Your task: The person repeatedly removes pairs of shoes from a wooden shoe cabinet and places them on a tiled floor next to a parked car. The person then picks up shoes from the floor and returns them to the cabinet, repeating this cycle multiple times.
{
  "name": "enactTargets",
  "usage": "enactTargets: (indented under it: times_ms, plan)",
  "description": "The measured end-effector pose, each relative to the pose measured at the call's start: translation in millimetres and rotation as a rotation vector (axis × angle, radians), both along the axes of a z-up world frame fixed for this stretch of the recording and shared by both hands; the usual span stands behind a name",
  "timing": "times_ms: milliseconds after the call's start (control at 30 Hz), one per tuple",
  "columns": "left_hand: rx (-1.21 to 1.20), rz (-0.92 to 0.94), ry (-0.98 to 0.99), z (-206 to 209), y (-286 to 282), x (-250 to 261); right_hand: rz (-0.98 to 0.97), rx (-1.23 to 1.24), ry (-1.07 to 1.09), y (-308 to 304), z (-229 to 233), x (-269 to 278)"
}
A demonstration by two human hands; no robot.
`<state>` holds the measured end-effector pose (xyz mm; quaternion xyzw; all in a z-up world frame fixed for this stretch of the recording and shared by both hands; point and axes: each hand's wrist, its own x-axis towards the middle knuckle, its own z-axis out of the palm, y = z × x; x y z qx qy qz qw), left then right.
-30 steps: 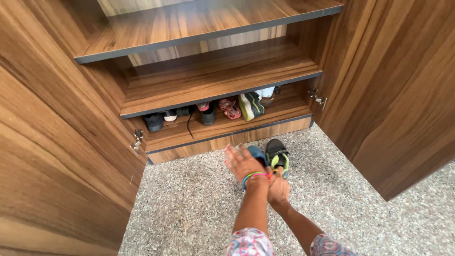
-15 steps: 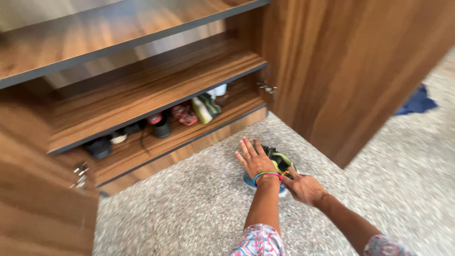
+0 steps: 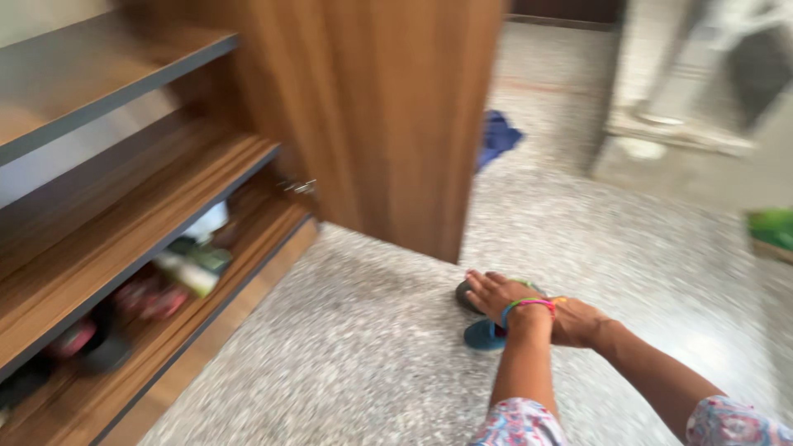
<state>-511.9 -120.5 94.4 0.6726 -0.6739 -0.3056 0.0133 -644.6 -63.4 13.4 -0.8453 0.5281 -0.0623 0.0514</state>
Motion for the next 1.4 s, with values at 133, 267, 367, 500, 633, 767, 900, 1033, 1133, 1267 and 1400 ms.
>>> enactTargets:
  times_ms: [133, 267, 367, 500, 633, 767, 900, 1033, 1133, 1267, 1400]
  plan:
    - [-0.313, -0.061, 0.203, 8.5, 67.7, -58.4, -0.474, 0.124, 0.002, 70.3, 17.4, -50.3]
    - [-0.335, -0.103, 0.419, 26.6, 146.9, -94.9, -0.417, -0.126, 0.295, 138.7, 45.1, -81.6]
    - [-0.409, -0.106, 0.515, 30.3, 218.3, -124.8, -0.896, 0.061, 0.005, 209.6, 70.6, -95.6]
    - [-0.323, -0.253, 0.452, 17.4, 283.1, -145.5, -1.105, 0.264, 0.193, 297.2, 109.9, -117.2]
    - [-0.336, -0.362, 0.388, 4.2, 310.4, -162.4, -1.226, 0.230, 0.242, 346.8, 106.4, -132.5]
    - [-0.310, -0.467, 0.336, -1.5, 352.4, -174.9, -1.390, 0.166, 0.089, 385.0, 89.3, -140.1]
    - [-0.218, -0.645, 0.328, -1.8, 393.4, -198.3, -1.355, 0.115, -0.057, 421.2, 87.4, -143.0]
    - [-0.329, -0.635, 0.372, -1.8, 431.5, -232.6, -1.394, -0.009, -0.146, 467.6, 86.7, -138.2]
    - [-0.302, -0.664, 0.394, -8.5, 464.8, -245.5, -1.491, -0.067, -0.174, 503.9, 80.1, -142.3]
    - [-0.344, -0.760, 0.431, -13.7, 489.0, -266.1, -1.632, -0.132, -0.203, 537.9, 59.3, -158.8]
    - [-0.487, -0.914, 0.478, -17.1, 505.7, -281.0, -1.673, -0.286, -0.265, 564.2, 38.9, -171.2]
